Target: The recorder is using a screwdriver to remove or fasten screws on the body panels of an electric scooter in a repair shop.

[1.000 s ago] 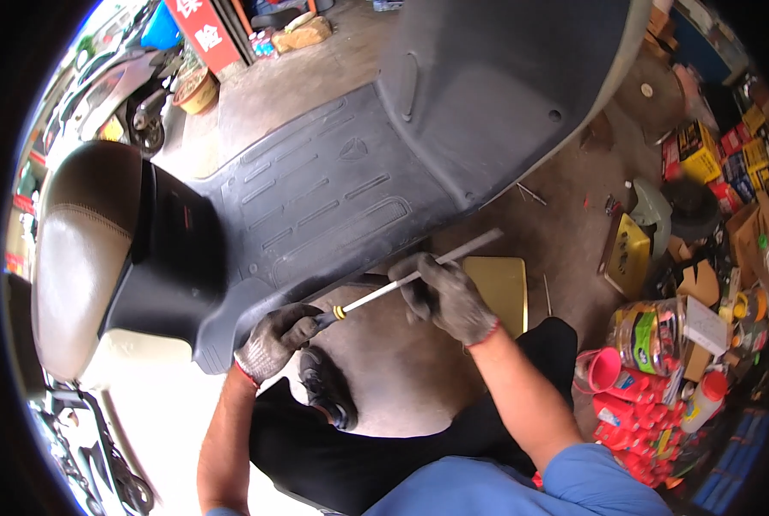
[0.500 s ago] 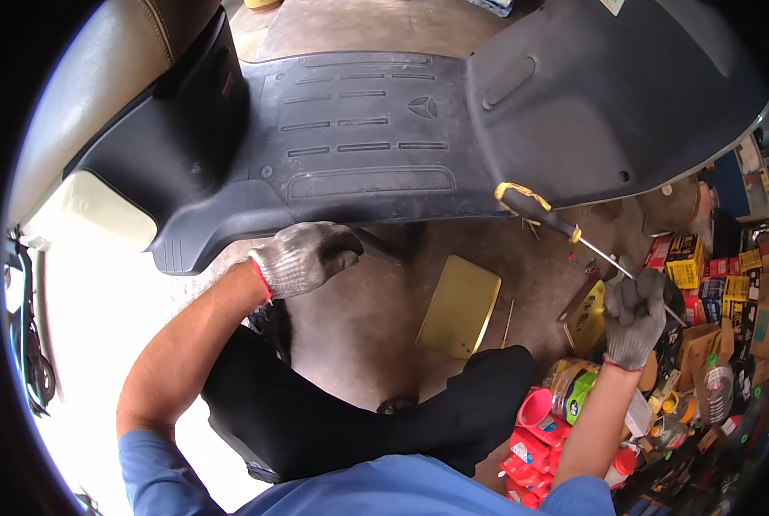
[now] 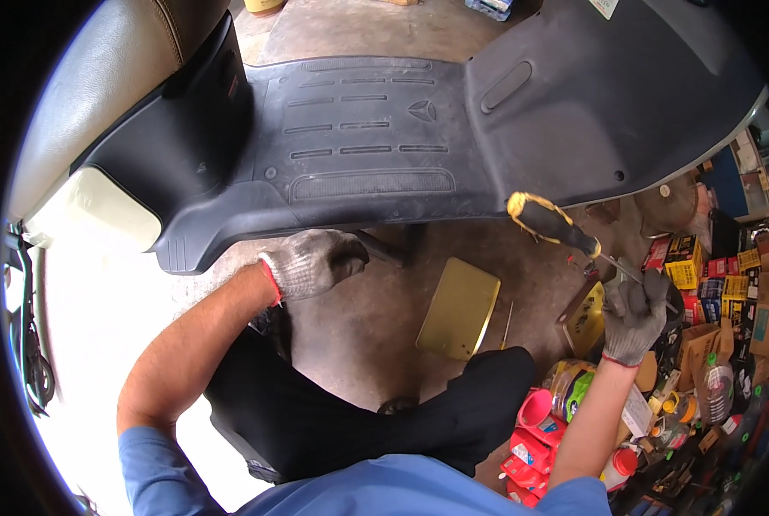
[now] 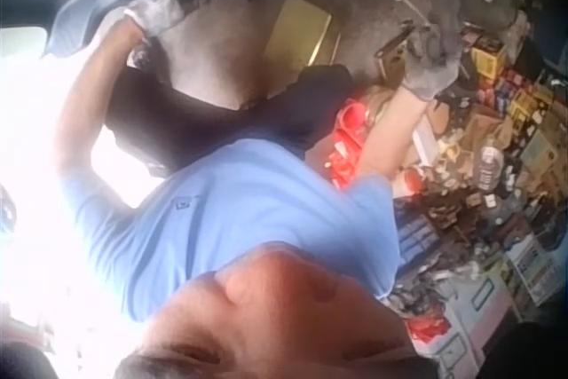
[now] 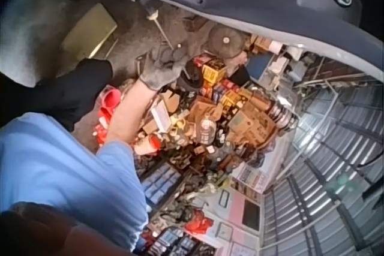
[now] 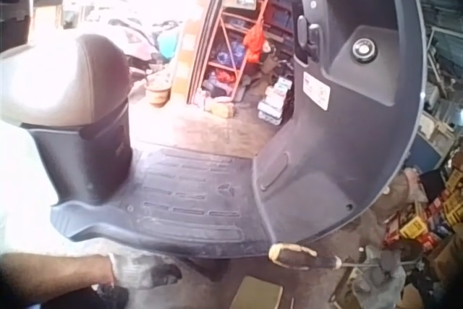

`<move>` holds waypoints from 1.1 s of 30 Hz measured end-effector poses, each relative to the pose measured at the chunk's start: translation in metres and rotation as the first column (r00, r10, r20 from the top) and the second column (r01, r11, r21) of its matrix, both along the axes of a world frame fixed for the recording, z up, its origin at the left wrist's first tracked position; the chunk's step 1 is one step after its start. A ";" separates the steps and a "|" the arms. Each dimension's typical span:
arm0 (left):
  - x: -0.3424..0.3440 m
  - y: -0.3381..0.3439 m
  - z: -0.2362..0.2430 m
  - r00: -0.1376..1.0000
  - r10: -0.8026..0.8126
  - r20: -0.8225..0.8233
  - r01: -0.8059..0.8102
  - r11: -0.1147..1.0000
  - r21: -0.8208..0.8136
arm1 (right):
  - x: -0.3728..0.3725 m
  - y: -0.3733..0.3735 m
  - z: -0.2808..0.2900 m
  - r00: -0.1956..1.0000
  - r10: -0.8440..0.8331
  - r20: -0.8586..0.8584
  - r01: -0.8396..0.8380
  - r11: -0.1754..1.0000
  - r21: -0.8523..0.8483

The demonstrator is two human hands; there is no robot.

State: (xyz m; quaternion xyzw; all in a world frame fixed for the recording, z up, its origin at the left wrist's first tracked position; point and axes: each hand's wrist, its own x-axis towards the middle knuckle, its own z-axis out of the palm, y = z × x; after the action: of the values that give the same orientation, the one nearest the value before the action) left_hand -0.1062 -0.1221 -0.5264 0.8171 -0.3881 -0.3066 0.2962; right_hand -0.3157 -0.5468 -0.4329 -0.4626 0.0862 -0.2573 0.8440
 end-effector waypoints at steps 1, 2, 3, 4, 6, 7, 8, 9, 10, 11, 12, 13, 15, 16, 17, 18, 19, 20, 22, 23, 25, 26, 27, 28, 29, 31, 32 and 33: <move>-0.001 0.000 0.001 1.000 0.015 -0.008 -0.016 0.997 -0.071 | -0.003 -0.001 -0.001 0.998 0.040 0.057 -0.043 0.997 0.062; -0.001 -0.001 0.002 0.999 0.029 -0.014 -0.030 0.992 -0.121 | -0.006 -0.002 -0.003 0.999 0.034 -0.004 -0.034 0.999 -0.021; -0.001 -0.002 0.003 0.999 0.025 -0.022 -0.029 0.979 -0.201 | -0.009 -0.002 -0.005 0.999 0.023 -0.045 -0.027 0.996 -0.085; 0.001 -0.006 0.002 0.997 0.028 0.069 -0.016 0.985 -0.170 | -0.011 -0.001 -0.007 0.998 -0.002 -0.063 -0.006 0.992 -0.124; 0.005 -0.019 -0.002 0.969 0.003 0.249 0.040 0.985 -0.168 | -0.015 0.002 -0.010 0.963 -0.146 -0.225 0.061 0.937 -0.345; 0.007 -0.027 -0.006 0.969 -0.031 0.243 0.075 0.982 -0.172 | -0.015 0.003 -0.010 0.951 -0.152 -0.269 0.017 0.895 -0.447; 0.009 -0.039 -0.011 0.967 -0.068 0.244 0.114 0.977 -0.178 | -0.015 0.004 -0.010 0.944 -0.134 -0.302 0.026 0.941 -0.336; 0.010 -0.052 -0.017 0.958 -0.112 0.263 0.155 0.976 -0.150 | -0.014 0.004 -0.008 0.964 -0.122 -0.237 0.060 0.966 -0.253; 0.007 -0.071 -0.026 0.997 -0.075 -0.013 0.075 0.997 -0.010 | -0.012 0.003 -0.005 0.987 -0.028 -0.161 0.002 0.987 -0.160; 0.004 -0.090 -0.034 0.982 -0.051 -0.181 0.065 0.995 0.077 | -0.010 0.003 -0.001 0.992 0.121 -0.022 -0.123 0.990 -0.063; 0.000 -0.111 -0.041 0.976 -0.075 -0.202 0.103 0.986 0.133 | -0.007 0.002 0.002 0.997 -0.007 -0.076 0.004 0.999 -0.044; -0.004 -0.129 -0.048 0.958 -0.285 0.041 0.286 0.957 -0.039 | -0.004 0.001 0.006 0.994 -0.074 -0.078 0.073 0.997 -0.019; -0.013 -0.164 -0.059 0.844 0.076 -0.532 -0.116 0.992 -0.043 | 0.000 0.002 0.011 0.991 -0.101 -0.085 0.102 0.995 0.011; -0.020 -0.179 -0.064 0.550 0.121 -0.826 -0.347 0.933 -0.095 | 0.002 0.003 0.012 0.995 -0.055 -0.084 0.056 0.998 0.011; -0.027 -0.194 -0.068 0.357 0.208 -0.911 -0.520 0.854 -0.010 | 0.003 0.005 0.013 0.996 0.055 -0.068 -0.056 0.998 -0.012; -0.035 -0.205 -0.072 0.223 0.091 -0.971 -0.619 0.783 -0.069 | 0.005 0.008 0.013 0.985 0.166 0.048 -0.170 0.982 0.088; -0.038 -0.215 -0.074 0.087 -0.009 -0.996 -0.708 0.703 -0.068 | 0.006 0.010 0.014 0.999 0.043 -0.028 -0.042 0.999 0.017; -0.039 -0.224 -0.075 -0.031 -0.118 -0.992 -0.771 0.634 -0.051 | 0.008 0.013 0.012 0.997 -0.032 -0.072 0.027 0.997 -0.075; -0.040 -0.238 -0.075 -0.275 -0.288 -0.917 -0.852 0.516 0.094 | 0.010 0.019 0.011 0.937 -0.333 -0.105 0.260 0.867 -0.425; -0.038 -0.241 -0.075 -0.269 -0.321 -0.908 -0.858 0.509 0.074 | 0.010 0.020 0.013 0.959 -0.271 -0.082 0.247 0.943 -0.222; -0.032 -0.246 -0.074 -0.277 -0.379 -0.883 -0.868 0.493 0.061 | 0.011 0.025 0.014 0.996 0.039 0.078 -0.049 0.990 0.135; -0.029 -0.247 -0.075 -0.264 -0.372 -0.890 -0.865 0.500 0.047 | 0.012 0.027 0.015 0.994 0.028 0.103 -0.031 0.999 0.037; -0.025 -0.247 -0.075 -0.254 -0.379 -0.890 -0.860 0.510 0.028 | 0.013 0.028 0.015 0.990 -0.140 -0.025 0.138 0.988 -0.069; -0.023 -0.247 -0.076 -0.244 -0.380 -0.892 -0.852 0.523 0.010 | 0.014 0.030 0.016 0.956 -0.283 -0.074 0.267 0.948 -0.175; -0.021 -0.246 -0.077 -0.258 -0.419 -0.871 -0.843 0.538 -0.009 | 0.015 0.031 0.015 0.932 -0.342 -0.117 0.299 0.911 -0.282; -0.018 -0.245 -0.078 -0.280 -0.459 -0.843 -0.832 0.554 -0.025 | 0.017 0.032 0.015 0.994 -0.103 -0.025 0.100 0.991 -0.091; -0.017 -0.246 -0.079 -0.282 -0.463 -0.840 -0.828 0.560 -0.031 | 0.017 0.031 0.015 0.990 0.087 0.114 -0.088 0.996 -0.001; -0.017 -0.246 -0.079 -0.287 -0.431 -0.856 -0.826 0.564 -0.007 | 0.018 0.030 0.013 0.995 -0.098 -0.006 0.097 0.990 -0.101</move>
State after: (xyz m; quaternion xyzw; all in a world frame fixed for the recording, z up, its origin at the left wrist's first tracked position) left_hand -0.1233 -0.3679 -0.6058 0.0872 0.1189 -0.5367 0.8308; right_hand -0.2979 -0.5163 -0.4196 -0.5013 0.1003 -0.2998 0.8055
